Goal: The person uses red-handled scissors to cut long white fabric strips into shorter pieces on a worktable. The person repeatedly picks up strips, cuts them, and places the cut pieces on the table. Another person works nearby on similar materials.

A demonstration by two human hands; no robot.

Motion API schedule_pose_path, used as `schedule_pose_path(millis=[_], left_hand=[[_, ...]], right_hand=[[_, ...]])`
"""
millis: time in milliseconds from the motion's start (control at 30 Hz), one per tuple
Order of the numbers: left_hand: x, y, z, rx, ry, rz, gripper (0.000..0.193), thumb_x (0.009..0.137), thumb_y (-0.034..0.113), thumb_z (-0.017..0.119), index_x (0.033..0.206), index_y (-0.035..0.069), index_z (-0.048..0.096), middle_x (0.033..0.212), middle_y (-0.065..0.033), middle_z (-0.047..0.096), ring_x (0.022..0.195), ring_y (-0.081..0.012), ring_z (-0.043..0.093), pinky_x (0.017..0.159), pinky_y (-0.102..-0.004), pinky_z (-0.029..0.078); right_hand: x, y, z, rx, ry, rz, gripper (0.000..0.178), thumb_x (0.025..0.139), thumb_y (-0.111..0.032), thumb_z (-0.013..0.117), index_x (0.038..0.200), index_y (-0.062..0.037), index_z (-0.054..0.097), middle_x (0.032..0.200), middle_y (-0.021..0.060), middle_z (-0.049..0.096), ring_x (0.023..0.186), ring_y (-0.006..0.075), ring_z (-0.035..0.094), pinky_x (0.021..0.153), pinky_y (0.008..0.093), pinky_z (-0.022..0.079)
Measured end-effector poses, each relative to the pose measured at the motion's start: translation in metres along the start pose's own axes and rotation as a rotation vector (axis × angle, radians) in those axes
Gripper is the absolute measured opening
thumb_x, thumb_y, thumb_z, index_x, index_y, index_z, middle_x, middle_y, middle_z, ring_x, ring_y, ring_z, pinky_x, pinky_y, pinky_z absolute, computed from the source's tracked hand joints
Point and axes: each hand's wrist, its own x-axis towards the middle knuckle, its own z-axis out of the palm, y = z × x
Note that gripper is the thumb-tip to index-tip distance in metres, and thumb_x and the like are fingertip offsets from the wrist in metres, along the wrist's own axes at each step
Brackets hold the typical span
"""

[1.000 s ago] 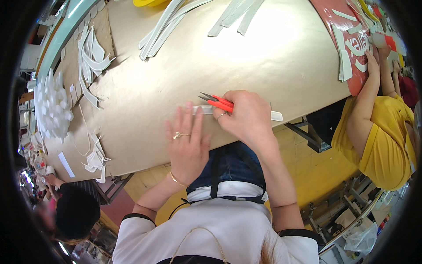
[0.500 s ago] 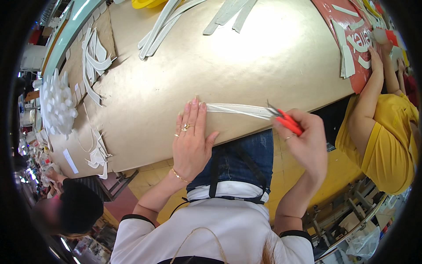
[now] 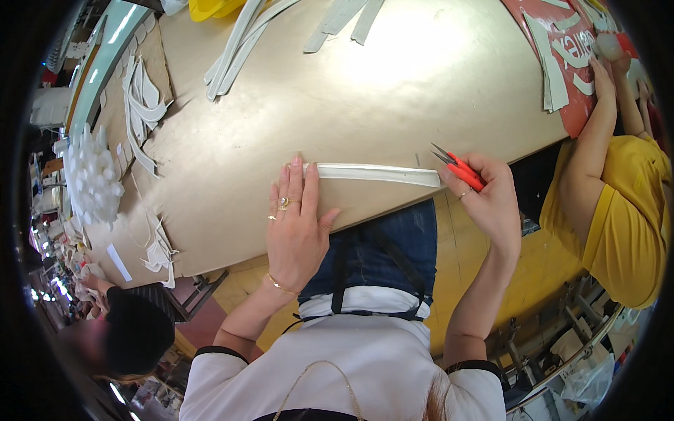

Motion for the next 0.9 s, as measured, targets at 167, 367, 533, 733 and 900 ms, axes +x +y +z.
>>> schedule_pose_path(millis=[167, 367, 533, 733, 900], left_hand=[[0.0, 0.0, -0.001, 0.008, -0.004, 0.013, 0.065, 0.096, 0.036, 0.059, 0.148, 0.001, 0.04, 0.155, -0.0234, 0.034, 0.141, -0.0425, 0.036, 0.113, -0.0518, 0.032], [0.001, 0.001, -0.002, 0.05, 0.02, 0.031, 0.065, 0.094, 0.041, 0.059, 0.146, 0.004, 0.045, 0.153, -0.0247, 0.036, 0.138, -0.0428, 0.04, 0.114, -0.0508, 0.033], [0.002, 0.003, -0.003, 0.067, 0.004, 0.022, 0.065, 0.094, 0.044, 0.058, 0.145, 0.005, 0.046, 0.153, -0.0264, 0.035, 0.138, -0.0449, 0.039, 0.114, -0.0518, 0.032], [0.004, 0.006, -0.002, 0.082, 0.007, 0.031, 0.063, 0.095, 0.047, 0.056, 0.145, 0.011, 0.048, 0.152, -0.0298, 0.035, 0.136, -0.0481, 0.039, 0.113, -0.0531, 0.032], [0.005, 0.01, -0.002, 0.094, -0.002, 0.037, 0.062, 0.092, 0.048, 0.06, 0.145, 0.018, 0.049, 0.151, -0.033, 0.032, 0.135, -0.0533, 0.037, 0.112, -0.0563, 0.031]], right_hand=[[-0.004, 0.008, 0.002, 0.08, 0.038, 0.002, 0.027, 0.087, -0.017, 0.074, 0.077, 0.0038, 0.06, 0.06, -0.0027, 0.039, 0.06, 0.0063, 0.034, 0.054, 0.0246, 0.029], [-0.003, 0.005, 0.002, 0.058, 0.003, 0.028, 0.026, 0.09, -0.015, 0.074, 0.077, 0.0009, 0.058, 0.066, -0.0068, 0.044, 0.064, 0.0042, 0.036, 0.057, 0.0228, 0.03], [-0.003, 0.003, 0.002, 0.007, 0.013, 0.032, 0.026, 0.089, -0.015, 0.074, 0.077, 0.0009, 0.059, 0.065, -0.0066, 0.043, 0.063, 0.0044, 0.036, 0.057, 0.0231, 0.03], [-0.004, 0.005, 0.003, 0.03, 0.018, -0.001, 0.024, 0.088, -0.016, 0.075, 0.079, 0.0015, 0.062, 0.065, -0.0064, 0.044, 0.063, 0.0045, 0.037, 0.057, 0.023, 0.031], [-0.004, 0.007, 0.002, 0.006, 0.006, -0.011, 0.023, 0.087, -0.015, 0.076, 0.079, 0.0021, 0.062, 0.064, -0.0057, 0.045, 0.063, 0.0044, 0.038, 0.057, 0.0229, 0.031]])
